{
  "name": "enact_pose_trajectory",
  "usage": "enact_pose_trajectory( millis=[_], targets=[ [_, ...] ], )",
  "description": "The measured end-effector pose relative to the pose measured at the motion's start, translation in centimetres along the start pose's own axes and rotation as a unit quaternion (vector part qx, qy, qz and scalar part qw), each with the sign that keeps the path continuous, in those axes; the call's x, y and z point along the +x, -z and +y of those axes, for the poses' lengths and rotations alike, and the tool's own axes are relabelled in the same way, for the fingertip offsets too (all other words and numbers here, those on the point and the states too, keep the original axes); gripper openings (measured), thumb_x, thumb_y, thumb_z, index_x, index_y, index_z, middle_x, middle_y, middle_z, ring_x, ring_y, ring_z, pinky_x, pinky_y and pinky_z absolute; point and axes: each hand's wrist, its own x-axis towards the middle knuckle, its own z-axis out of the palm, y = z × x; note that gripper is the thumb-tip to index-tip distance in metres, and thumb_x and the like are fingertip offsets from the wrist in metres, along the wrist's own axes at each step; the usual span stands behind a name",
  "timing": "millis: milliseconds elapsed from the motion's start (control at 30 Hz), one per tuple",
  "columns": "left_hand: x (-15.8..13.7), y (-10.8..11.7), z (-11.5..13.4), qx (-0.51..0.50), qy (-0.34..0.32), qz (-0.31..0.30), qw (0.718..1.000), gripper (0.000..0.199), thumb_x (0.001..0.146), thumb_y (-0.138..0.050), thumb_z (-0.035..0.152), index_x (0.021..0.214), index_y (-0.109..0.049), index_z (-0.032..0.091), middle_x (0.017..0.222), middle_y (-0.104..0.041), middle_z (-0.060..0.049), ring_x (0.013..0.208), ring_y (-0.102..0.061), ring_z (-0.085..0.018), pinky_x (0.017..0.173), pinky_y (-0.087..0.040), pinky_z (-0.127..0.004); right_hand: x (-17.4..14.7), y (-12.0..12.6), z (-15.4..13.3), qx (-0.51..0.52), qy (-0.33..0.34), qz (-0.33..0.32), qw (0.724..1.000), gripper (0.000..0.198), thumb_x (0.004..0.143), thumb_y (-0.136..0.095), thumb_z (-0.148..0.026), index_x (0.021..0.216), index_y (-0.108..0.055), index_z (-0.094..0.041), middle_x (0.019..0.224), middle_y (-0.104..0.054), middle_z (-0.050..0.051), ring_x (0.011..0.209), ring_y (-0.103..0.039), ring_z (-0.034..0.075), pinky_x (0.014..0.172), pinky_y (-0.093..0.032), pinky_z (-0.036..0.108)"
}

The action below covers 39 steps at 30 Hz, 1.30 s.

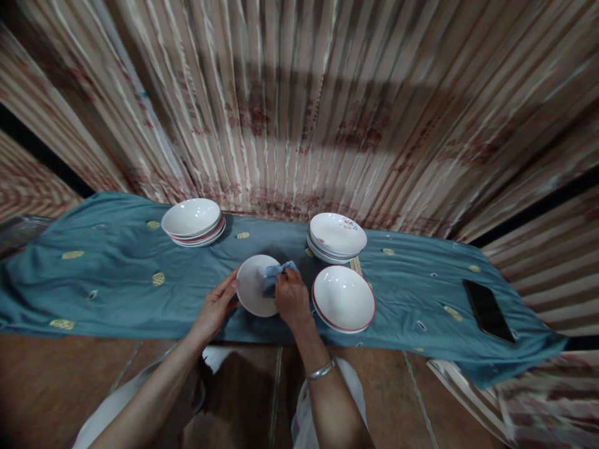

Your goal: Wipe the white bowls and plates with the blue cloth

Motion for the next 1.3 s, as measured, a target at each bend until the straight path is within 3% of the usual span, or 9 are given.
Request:
enact_pose_trajectory(
  millis=[167,367,533,667,733,800,933,1100,1300],
  targets=[
    [0.0,-0.3,0.0,-0.001,-0.004,-0.005,1.0,0.067,0.064,-0.074,0.057,0.122,-0.066,0.025,0.131,-0.063,-0.006,0.117,-0.059,-0.028,0.076,-0.055,-0.028,-0.6,1.3,-0.8,-0.003,0.012,-0.088,0.996,0.027,0.092,-0.043,-0.012,0.084,-0.069,-0.015,0.096,-0.067,0.012,0.095,-0.06,0.021,0.088,-0.046,0.029],
    [-0.1,-0.5,0.1,-0.011,-0.017,-0.024,0.999,0.069,0.063,-0.075,0.056,0.122,-0.066,0.022,0.135,-0.059,-0.009,0.122,-0.055,-0.032,0.089,-0.053,-0.035,-0.7,1.5,-1.4,0.153,0.035,-0.181,0.971,0.026,0.09,-0.047,-0.015,0.075,-0.067,-0.017,0.083,-0.069,0.004,0.08,-0.061,0.015,0.075,-0.043,0.024],
    [0.1,-0.5,-0.1,-0.014,-0.021,-0.029,0.999,0.071,0.063,-0.074,0.056,0.124,-0.065,0.021,0.132,-0.062,-0.011,0.119,-0.058,-0.031,0.091,-0.053,-0.037,-0.2,0.5,-1.7,0.365,0.042,-0.166,0.915,0.026,0.091,-0.045,-0.02,0.08,-0.068,-0.018,0.081,-0.069,0.001,0.075,-0.059,0.013,0.072,-0.045,0.022],
    [0.2,-0.3,-0.3,-0.016,-0.018,-0.023,0.999,0.074,0.062,-0.075,0.058,0.124,-0.064,0.02,0.133,-0.061,-0.013,0.122,-0.056,-0.032,0.092,-0.053,-0.038,0.1,-0.5,-2.3,0.478,0.048,-0.119,0.869,0.03,0.09,-0.043,-0.018,0.108,-0.067,-0.02,0.113,-0.067,0.004,0.104,-0.061,0.016,0.094,-0.046,0.029],
    [0.2,-0.2,-0.4,-0.014,-0.018,-0.024,0.999,0.073,0.063,-0.074,0.059,0.124,-0.064,0.021,0.133,-0.06,-0.012,0.123,-0.054,-0.033,0.091,-0.053,-0.038,0.2,-0.9,-2.6,0.466,0.05,-0.084,0.879,0.035,0.09,-0.043,-0.018,0.119,-0.062,-0.021,0.127,-0.061,0.006,0.119,-0.055,0.017,0.105,-0.04,0.032],
    [0.1,-0.1,-0.3,-0.005,-0.017,-0.027,0.999,0.071,0.064,-0.073,0.058,0.125,-0.064,0.022,0.134,-0.06,-0.01,0.125,-0.053,-0.033,0.089,-0.054,-0.036,0.2,-1.3,-2.7,0.415,0.046,-0.05,0.907,0.041,0.089,-0.041,-0.016,0.127,-0.057,-0.02,0.138,-0.053,0.007,0.13,-0.047,0.017,0.111,-0.035,0.033],
    [-0.1,0.0,-0.1,0.006,-0.01,-0.028,1.0,0.071,0.064,-0.074,0.059,0.125,-0.064,0.023,0.135,-0.059,-0.01,0.124,-0.054,-0.032,0.086,-0.055,-0.033,0.3,-1.7,-2.5,0.285,0.052,-0.013,0.957,0.052,0.086,-0.037,-0.01,0.135,-0.05,-0.016,0.146,-0.044,0.011,0.136,-0.039,0.02,0.114,-0.033,0.038],
    [-0.3,0.1,-0.1,-0.007,-0.006,-0.026,1.0,0.071,0.065,-0.074,0.056,0.126,-0.063,0.024,0.136,-0.058,-0.009,0.123,-0.055,-0.033,0.079,-0.057,-0.032,0.5,-0.8,-2.0,0.123,0.032,-0.025,0.992,0.05,0.082,-0.041,-0.006,0.129,-0.056,-0.014,0.14,-0.05,0.013,0.125,-0.048,0.024,0.108,-0.037,0.04],
    [-0.4,0.3,-0.2,-0.026,-0.009,-0.035,0.999,0.066,0.07,-0.071,0.054,0.128,-0.061,0.025,0.14,-0.055,-0.008,0.125,-0.052,-0.034,0.076,-0.058,-0.034,0.0,0.8,-1.6,0.019,0.014,-0.088,0.996,0.03,0.084,-0.044,-0.007,0.096,-0.069,-0.016,0.11,-0.067,0.011,0.105,-0.059,0.021,0.094,-0.044,0.032]
  ],
)
